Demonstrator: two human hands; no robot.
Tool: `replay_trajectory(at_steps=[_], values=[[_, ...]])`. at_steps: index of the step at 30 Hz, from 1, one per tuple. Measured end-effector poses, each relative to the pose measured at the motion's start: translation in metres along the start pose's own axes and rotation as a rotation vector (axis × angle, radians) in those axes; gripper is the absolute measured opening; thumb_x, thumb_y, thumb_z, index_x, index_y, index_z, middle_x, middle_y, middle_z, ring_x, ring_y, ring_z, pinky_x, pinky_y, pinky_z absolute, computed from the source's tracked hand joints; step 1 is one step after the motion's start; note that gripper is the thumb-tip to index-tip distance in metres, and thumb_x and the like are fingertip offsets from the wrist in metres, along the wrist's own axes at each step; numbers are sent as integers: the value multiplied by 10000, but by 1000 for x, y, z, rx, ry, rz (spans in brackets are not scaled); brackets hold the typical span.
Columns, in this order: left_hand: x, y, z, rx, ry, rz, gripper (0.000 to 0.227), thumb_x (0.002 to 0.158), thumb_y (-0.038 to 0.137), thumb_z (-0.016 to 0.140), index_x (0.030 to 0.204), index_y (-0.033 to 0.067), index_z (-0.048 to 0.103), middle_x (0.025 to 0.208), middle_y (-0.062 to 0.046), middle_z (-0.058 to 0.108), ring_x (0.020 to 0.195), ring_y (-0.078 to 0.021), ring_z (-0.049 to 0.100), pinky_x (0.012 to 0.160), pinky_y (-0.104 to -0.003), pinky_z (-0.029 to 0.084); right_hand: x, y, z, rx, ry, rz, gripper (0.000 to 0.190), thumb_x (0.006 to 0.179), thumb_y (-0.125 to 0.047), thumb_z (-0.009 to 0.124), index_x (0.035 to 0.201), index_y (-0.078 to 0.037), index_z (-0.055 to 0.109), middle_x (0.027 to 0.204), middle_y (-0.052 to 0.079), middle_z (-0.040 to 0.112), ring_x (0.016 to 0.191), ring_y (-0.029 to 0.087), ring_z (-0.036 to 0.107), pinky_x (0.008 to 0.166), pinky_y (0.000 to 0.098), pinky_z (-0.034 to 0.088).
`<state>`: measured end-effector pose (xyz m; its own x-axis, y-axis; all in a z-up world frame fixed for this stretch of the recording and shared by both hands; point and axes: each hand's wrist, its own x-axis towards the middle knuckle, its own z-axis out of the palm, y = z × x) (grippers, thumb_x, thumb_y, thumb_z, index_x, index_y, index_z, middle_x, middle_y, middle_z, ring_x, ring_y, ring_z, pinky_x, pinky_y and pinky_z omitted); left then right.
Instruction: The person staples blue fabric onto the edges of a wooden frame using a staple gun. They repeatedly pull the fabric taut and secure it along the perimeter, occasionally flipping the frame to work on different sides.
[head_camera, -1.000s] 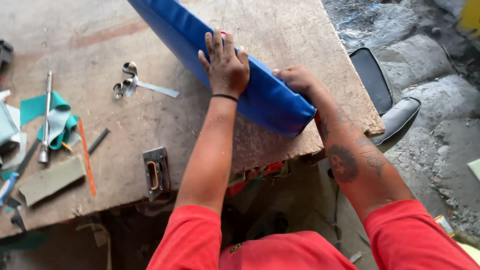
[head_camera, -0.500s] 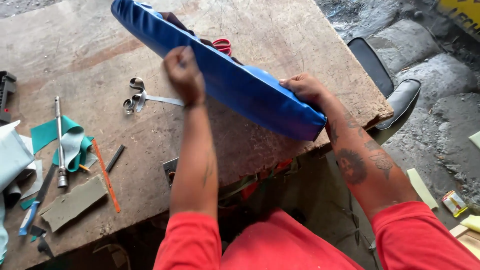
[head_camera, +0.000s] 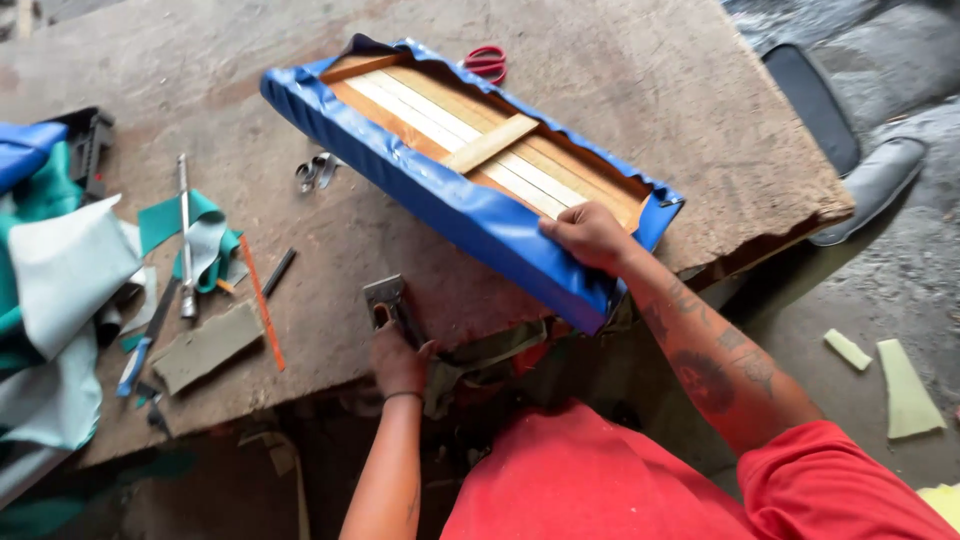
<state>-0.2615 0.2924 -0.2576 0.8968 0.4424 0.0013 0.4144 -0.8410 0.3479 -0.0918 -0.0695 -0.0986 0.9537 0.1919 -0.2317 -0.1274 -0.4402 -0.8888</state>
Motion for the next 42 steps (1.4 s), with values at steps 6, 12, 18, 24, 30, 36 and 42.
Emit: replay_trajectory(at_steps=[6,12,18,24,30,36,42], values=[[22,-15,-15,56,-271,-296,544,743,262,712,1202,176,432,1016,-72,740,1041,-325,737,906,-513,581,-49,44,82,-285,-20,-187,489,955,-441,655,629,-78,622,562,176,564,603,409,613,584,448,478],[-37,-21,-24,-924,-380,-730,377,663,105,632,1033,121,560,731,-163,609,574,-319,675,450,-441,598,-72,56,97,-348,165,-477,438,940,-382,639,606,-136,498,624,128,552,675,357,648,570,437,493],[-94,83,-116,-1087,-452,-558,327,960,195,687,709,32,555,487,-102,533,418,-200,612,417,-288,497,-70,78,111,-406,210,-533,416,938,-384,623,618,-142,511,628,95,563,654,324,659,558,419,514],[-51,101,-140,-302,-543,-64,278,860,220,670,1132,176,633,956,-152,734,1010,-357,714,867,-483,553,-70,80,109,-411,183,-537,405,947,-388,597,635,-142,520,640,114,567,666,347,663,564,440,518],[-19,117,-112,212,-526,-134,318,827,544,604,938,246,610,864,-89,754,959,-345,752,861,-450,581,-68,90,119,-458,203,-553,385,944,-390,593,642,-162,526,645,87,578,663,312,675,568,414,532],[-12,100,-119,-85,-596,-144,329,772,330,702,1090,246,700,1050,-135,756,1142,-377,679,977,-480,533,-68,97,123,-479,220,-579,371,944,-391,586,636,-191,529,645,51,576,661,272,680,567,376,540],[-17,133,-154,55,-597,-139,358,836,440,661,1079,177,668,1044,-202,740,1140,-406,672,985,-508,529,-70,93,122,-455,222,-583,359,934,-379,594,637,-189,529,645,52,575,666,275,682,569,382,543]])
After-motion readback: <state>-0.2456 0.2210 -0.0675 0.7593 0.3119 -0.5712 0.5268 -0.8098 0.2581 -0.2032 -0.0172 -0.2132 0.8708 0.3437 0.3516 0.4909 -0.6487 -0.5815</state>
